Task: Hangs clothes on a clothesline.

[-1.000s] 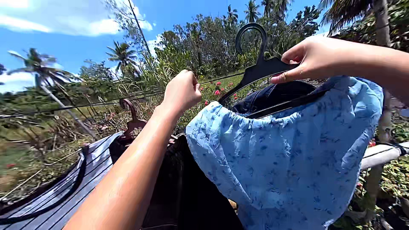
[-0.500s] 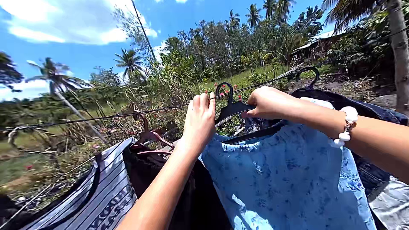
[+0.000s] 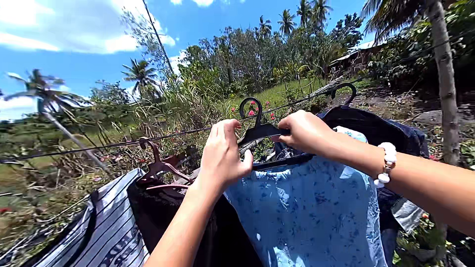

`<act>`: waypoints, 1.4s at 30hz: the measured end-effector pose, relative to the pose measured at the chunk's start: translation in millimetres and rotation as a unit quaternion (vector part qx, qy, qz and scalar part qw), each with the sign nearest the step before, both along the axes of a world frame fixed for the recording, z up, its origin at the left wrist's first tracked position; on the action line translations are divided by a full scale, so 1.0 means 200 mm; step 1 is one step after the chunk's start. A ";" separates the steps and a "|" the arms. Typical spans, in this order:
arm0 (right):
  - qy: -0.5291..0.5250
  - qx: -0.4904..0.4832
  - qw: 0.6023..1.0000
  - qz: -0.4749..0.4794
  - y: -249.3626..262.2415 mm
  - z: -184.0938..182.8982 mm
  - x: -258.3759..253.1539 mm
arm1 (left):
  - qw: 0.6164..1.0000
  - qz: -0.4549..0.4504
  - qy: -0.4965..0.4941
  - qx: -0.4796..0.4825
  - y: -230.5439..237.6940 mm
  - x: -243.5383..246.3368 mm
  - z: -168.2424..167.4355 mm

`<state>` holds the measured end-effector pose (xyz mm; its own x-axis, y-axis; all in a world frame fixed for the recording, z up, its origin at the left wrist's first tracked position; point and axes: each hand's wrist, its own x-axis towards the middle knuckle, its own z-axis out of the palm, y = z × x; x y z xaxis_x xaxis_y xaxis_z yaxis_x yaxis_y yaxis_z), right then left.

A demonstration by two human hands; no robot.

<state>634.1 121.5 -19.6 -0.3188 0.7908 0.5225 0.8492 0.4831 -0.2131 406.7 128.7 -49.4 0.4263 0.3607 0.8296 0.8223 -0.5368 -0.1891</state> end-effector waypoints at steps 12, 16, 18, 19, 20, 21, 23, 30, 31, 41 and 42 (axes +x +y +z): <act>-0.025 -0.125 0.991 0.045 -0.04 -0.11 0.02 | 0.994 -0.005 -0.105 -0.019 0.02 -0.04 0.04; 0.121 0.125 0.982 -0.075 0.07 -0.08 0.43 | 0.982 -0.072 -0.157 0.078 0.10 -0.01 0.16; 0.138 0.110 0.972 -0.158 0.15 -0.08 0.66 | 0.974 -0.125 -0.154 0.110 0.08 0.13 0.23; 0.138 0.055 0.971 -0.187 0.18 -0.10 0.75 | 0.973 -0.141 -0.155 0.099 0.07 0.24 0.25; 0.131 0.003 0.972 -0.197 0.20 -0.14 0.83 | 0.974 -0.152 -0.156 0.061 0.07 0.38 0.25; 0.120 -0.029 0.974 -0.189 0.22 -0.18 0.89 | 0.977 -0.157 -0.147 -0.005 0.07 0.51 0.25; 0.116 -0.035 0.980 -0.160 0.21 -0.22 0.94 | 0.963 -0.152 -0.112 -0.195 0.11 0.74 0.27; 0.064 0.139 0.950 -0.272 0.00 0.13 1.27 | 0.937 -0.057 0.016 -0.344 0.20 1.05 0.29; 0.057 0.156 0.940 -0.297 -0.05 0.20 1.37 | 0.945 -0.057 0.027 -0.322 0.18 1.04 0.29; -0.089 0.175 0.916 -0.349 -0.13 0.29 1.77 | 0.949 -0.108 0.046 -0.291 0.02 1.05 0.31; -0.096 0.182 0.923 -0.326 -0.09 0.22 1.76 | 0.944 -0.096 0.022 -0.316 0.03 1.09 0.32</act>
